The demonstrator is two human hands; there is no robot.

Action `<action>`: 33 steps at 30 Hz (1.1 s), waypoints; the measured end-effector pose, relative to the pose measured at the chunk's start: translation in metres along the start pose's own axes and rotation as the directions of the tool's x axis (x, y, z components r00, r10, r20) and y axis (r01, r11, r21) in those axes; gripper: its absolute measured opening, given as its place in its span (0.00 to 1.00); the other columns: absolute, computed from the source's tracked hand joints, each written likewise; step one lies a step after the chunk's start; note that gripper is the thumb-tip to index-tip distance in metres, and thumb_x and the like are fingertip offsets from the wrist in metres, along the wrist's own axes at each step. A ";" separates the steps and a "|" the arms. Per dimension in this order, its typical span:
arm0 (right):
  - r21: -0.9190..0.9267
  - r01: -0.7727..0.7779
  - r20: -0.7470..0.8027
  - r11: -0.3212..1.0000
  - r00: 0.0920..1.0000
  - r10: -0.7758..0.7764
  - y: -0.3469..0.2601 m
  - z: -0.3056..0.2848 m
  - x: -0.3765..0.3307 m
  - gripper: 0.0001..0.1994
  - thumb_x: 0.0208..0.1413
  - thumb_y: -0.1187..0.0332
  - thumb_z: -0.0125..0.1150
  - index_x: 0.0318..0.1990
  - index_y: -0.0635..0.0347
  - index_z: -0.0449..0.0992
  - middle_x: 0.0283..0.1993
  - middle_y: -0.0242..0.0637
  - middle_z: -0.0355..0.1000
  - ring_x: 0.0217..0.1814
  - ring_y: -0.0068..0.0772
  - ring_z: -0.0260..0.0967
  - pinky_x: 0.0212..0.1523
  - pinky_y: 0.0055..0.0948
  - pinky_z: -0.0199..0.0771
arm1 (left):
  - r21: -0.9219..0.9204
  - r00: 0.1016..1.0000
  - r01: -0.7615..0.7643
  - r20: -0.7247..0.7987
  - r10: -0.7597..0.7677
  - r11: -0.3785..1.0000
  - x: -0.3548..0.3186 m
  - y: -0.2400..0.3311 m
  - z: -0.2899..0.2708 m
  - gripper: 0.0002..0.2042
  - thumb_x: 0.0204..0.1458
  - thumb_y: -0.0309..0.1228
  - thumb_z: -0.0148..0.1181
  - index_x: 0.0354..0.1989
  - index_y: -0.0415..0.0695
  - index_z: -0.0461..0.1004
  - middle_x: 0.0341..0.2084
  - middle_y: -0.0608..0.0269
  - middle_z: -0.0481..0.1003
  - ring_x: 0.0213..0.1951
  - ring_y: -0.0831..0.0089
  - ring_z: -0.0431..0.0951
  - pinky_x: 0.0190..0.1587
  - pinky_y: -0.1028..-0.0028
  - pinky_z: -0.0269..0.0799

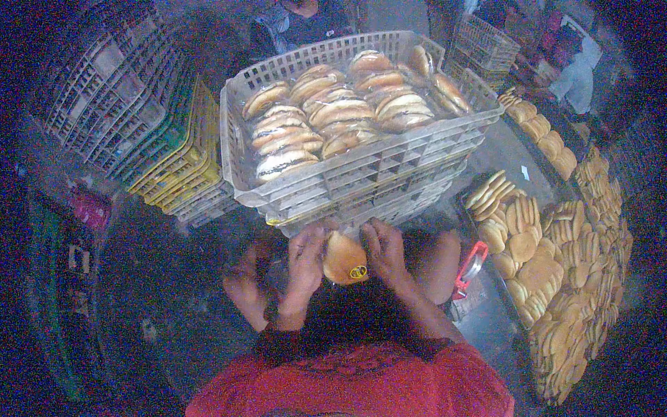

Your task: The person sits on the floor and repeatedly picks up bread rolls, places them into clear plastic bags, seals the bags, and stacks them into a crate. A coworker assists by handing over rolls and moving crates.

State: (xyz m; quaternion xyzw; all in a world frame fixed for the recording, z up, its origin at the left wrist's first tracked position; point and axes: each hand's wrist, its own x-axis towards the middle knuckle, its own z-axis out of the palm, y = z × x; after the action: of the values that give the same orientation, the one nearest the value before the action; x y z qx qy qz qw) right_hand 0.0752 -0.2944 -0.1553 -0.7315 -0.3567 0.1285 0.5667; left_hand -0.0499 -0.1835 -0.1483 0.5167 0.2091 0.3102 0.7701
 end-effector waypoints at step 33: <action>0.440 -0.308 0.171 0.843 0.951 0.258 -0.015 -0.016 -0.005 0.07 0.54 0.71 0.63 0.25 0.63 0.76 0.28 0.29 0.69 0.32 0.19 0.62 0.33 0.22 0.61 | 0.113 0.996 0.042 0.072 -0.050 0.993 0.011 -0.017 0.020 0.05 0.58 0.23 0.54 0.41 0.38 0.71 0.35 0.66 0.70 0.37 0.78 0.71 0.40 0.79 0.68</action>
State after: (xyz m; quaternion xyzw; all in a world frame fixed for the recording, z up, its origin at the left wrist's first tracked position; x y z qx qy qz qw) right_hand 0.0749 -0.3081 -0.1372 -0.6124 -0.2331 0.3299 0.6795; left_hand -0.0247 -0.1945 -0.1566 0.5653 0.2091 0.2608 0.7541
